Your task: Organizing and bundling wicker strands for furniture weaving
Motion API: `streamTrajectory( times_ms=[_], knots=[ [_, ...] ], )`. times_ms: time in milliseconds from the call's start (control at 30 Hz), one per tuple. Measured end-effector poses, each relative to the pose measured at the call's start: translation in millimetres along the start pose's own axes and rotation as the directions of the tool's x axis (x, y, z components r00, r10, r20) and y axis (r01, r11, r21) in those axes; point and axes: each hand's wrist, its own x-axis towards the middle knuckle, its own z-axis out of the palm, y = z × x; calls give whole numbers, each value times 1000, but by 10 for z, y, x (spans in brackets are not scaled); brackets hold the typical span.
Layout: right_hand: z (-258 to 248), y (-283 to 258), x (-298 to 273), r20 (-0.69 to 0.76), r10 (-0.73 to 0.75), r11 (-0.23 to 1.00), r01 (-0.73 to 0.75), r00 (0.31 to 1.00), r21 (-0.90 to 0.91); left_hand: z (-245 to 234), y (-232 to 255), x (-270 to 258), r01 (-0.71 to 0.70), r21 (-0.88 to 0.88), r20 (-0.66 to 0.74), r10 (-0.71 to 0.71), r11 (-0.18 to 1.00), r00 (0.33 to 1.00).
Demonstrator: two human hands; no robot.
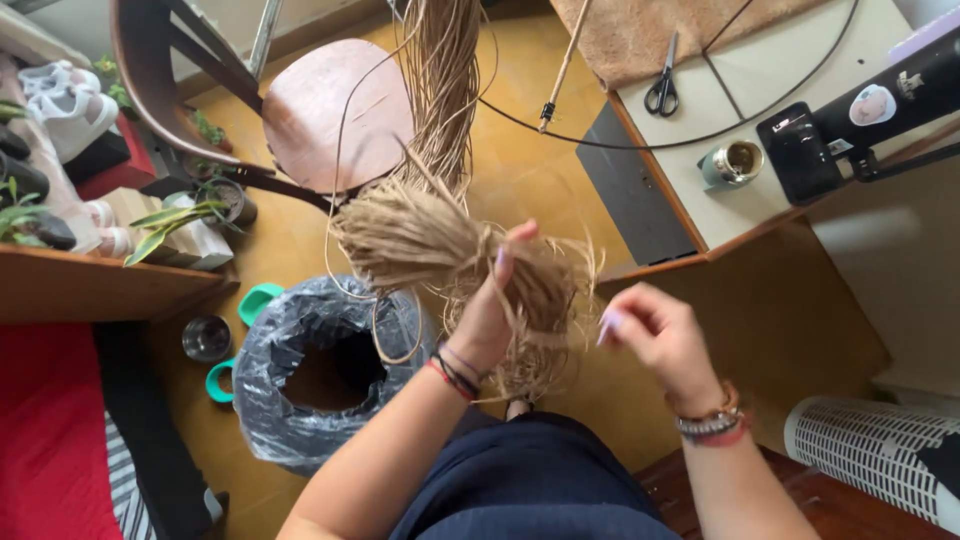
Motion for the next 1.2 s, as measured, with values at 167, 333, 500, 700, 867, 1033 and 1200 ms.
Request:
streamTrajectory(
  times_ms=[167, 333, 500, 700, 867, 1033, 1200],
  knots=[
    [240, -32, -283, 334, 7, 987, 48, 942, -156, 344, 44, 148, -158, 187, -53, 170, 970, 984],
    [652, 266, -297, 186, -102, 992, 85, 977, 97, 849, 408, 24, -178, 472, -35, 220, 863, 975],
    [437, 287, -363, 71, 30, 906, -57, 997, 420, 696, 357, 301, -202, 276, 10, 207, 940, 978],
    [-15, 729, -435, -267, 1, 764, 172, 964, 622, 103, 613, 660, -292, 28, -83, 293, 956, 952],
    [-285, 898, -505, -355, 53, 599, 255, 933, 759, 91, 958, 657, -320, -166, -149, 297, 933, 943],
    [-217, 1263, -560, -519, 249, 674, 238, 817, 699, -9, 1296, 729, -386, -266, -170, 351, 884, 921],
    [-81, 1770, -656, -631, 291, 843, 118, 719, 524, -126, 1485, 784, -415, -331, -188, 372, 847, 909]
  ],
)
